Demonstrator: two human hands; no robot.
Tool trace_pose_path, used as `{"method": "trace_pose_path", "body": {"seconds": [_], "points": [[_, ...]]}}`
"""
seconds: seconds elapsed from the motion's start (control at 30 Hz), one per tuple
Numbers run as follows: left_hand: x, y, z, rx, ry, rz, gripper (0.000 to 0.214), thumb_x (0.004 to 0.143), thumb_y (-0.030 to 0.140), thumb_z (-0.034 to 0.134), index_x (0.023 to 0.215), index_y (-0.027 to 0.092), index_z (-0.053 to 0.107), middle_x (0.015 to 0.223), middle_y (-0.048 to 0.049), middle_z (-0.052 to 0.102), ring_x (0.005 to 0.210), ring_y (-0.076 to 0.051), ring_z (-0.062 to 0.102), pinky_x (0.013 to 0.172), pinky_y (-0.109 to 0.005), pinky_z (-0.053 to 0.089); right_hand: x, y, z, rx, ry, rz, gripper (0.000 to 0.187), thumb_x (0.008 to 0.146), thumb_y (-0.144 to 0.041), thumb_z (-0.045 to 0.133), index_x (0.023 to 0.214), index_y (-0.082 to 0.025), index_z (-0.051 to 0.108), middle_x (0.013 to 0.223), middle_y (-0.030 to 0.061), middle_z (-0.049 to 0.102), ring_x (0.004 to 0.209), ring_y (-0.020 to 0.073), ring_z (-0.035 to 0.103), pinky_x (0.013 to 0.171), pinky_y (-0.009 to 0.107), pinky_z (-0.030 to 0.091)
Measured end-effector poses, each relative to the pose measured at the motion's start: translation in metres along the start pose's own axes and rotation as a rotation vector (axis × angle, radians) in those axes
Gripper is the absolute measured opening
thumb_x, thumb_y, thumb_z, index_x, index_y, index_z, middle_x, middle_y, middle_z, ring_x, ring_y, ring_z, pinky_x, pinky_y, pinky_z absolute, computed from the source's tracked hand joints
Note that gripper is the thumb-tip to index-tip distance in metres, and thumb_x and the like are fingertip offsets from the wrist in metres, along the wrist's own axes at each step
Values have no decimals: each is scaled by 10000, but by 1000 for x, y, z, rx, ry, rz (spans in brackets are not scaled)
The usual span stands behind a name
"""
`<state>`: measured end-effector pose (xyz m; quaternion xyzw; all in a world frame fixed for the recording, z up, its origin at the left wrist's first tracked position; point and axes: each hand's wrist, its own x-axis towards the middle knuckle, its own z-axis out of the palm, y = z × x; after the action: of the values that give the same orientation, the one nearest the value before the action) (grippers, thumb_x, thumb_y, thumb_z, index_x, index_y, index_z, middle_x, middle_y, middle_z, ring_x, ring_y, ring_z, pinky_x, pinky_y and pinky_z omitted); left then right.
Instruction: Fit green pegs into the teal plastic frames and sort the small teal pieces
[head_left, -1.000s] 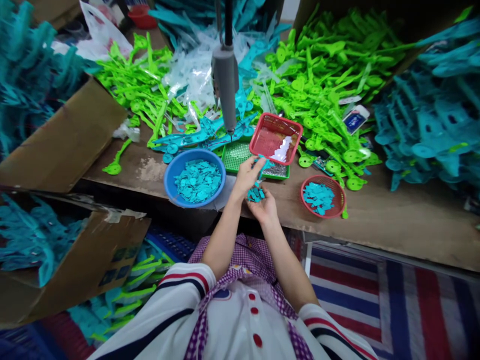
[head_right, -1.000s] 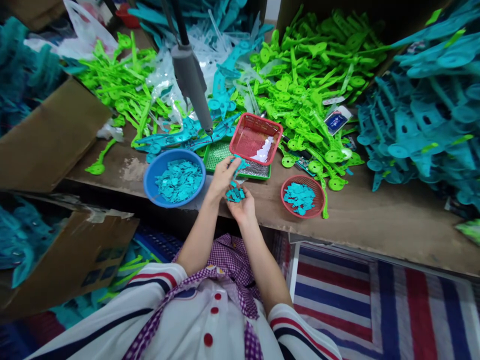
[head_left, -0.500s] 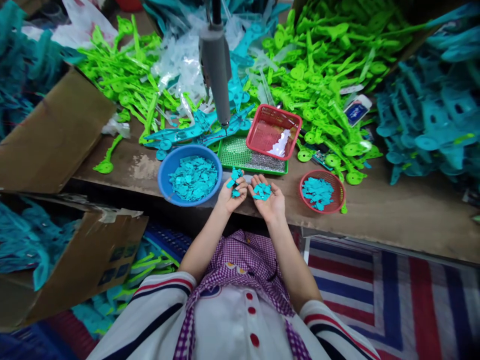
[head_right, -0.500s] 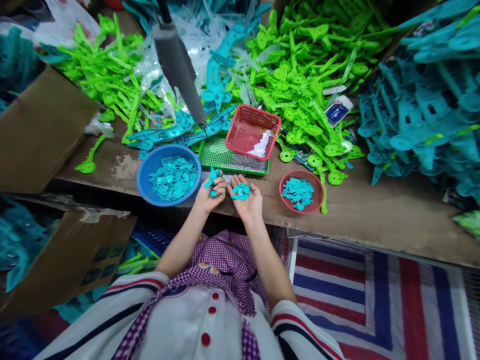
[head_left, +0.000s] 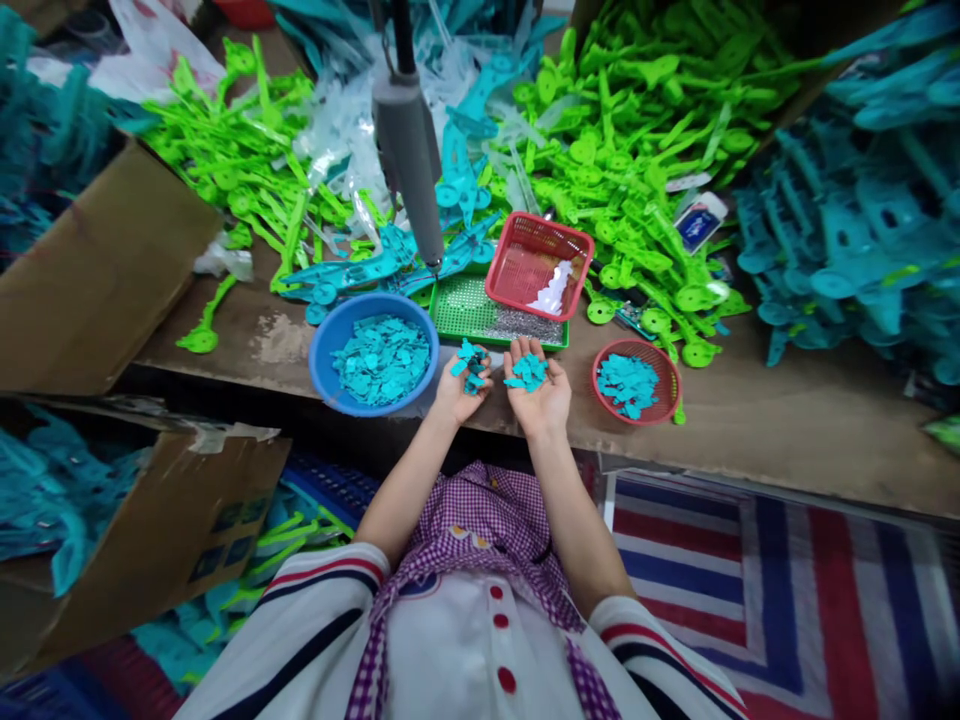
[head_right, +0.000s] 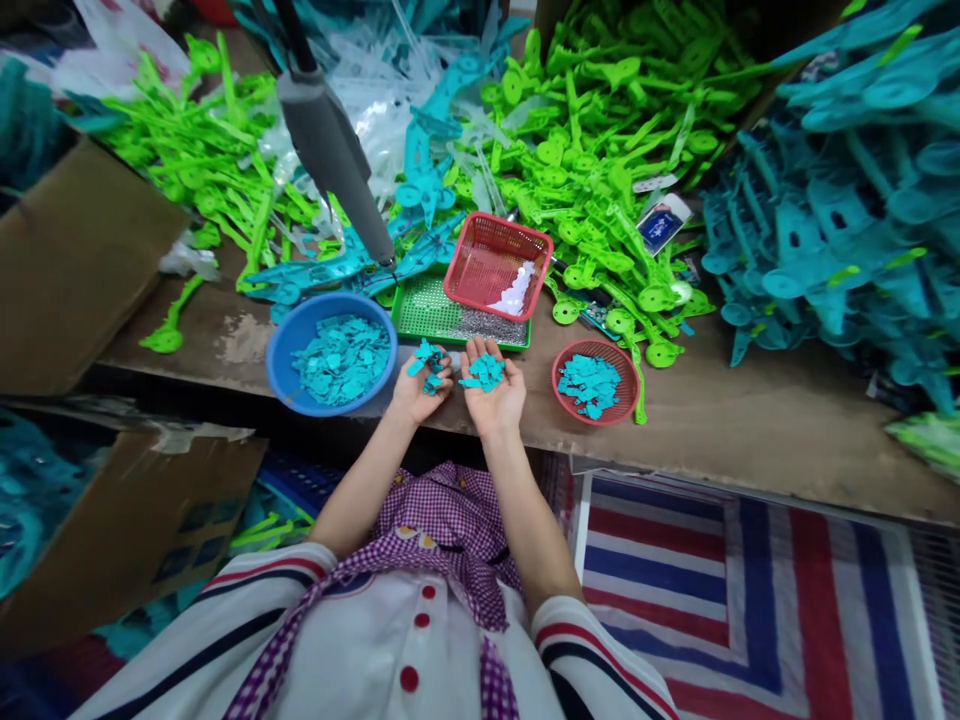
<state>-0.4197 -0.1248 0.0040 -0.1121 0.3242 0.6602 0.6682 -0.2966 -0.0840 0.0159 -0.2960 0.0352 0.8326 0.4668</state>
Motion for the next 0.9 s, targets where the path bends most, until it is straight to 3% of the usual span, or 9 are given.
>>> {"method": "trace_pose_path", "body": {"seconds": [0.17, 0.3, 0.47, 0.67, 0.9], "points": [[11, -8, 5, -19, 58, 46, 351, 969, 225, 377, 721, 148, 613, 650, -28, 578, 506, -87, 484, 447, -178, 360, 0, 20, 30, -86, -18, -110, 332, 925, -238, 329, 787, -205, 630, 762, 5, 692, 787, 107, 680, 970, 317, 543], [18, -12, 4, -58, 64, 110, 332, 960, 210, 387, 742, 146, 629, 718, -40, 648, 572, -101, 565, 482, -190, 398, 3, 31, 37, -163, -19, -183, 337, 931, -240, 323, 722, -223, 587, 652, -35, 624, 647, 85, 633, 893, 269, 563], [14, -11, 5, -59, 113, 75, 290, 942, 210, 454, 691, 154, 589, 590, -5, 558, 486, -87, 496, 420, -175, 340, 8, 27, 32, -127, -12, -168, 308, 916, -241, 334, 753, -219, 593, 758, -7, 705, 787, 110, 698, 922, 316, 563], [7, -9, 8, -65, 130, 53, 341, 977, 225, 391, 702, 160, 582, 585, -6, 549, 454, -84, 460, 394, -178, 336, 13, 21, 25, -24, 7, -127, 295, 899, -240, 333, 843, -204, 621, 1012, 48, 752, 1045, 145, 697, 1025, 412, 524], [10, -9, 11, -2, 167, 14, 245, 925, 165, 450, 709, 163, 563, 585, 14, 553, 453, -75, 485, 416, -173, 375, 11, 20, 32, -105, 26, -167, 302, 906, -244, 349, 779, -212, 622, 770, -3, 721, 767, 106, 699, 955, 327, 553]]}}
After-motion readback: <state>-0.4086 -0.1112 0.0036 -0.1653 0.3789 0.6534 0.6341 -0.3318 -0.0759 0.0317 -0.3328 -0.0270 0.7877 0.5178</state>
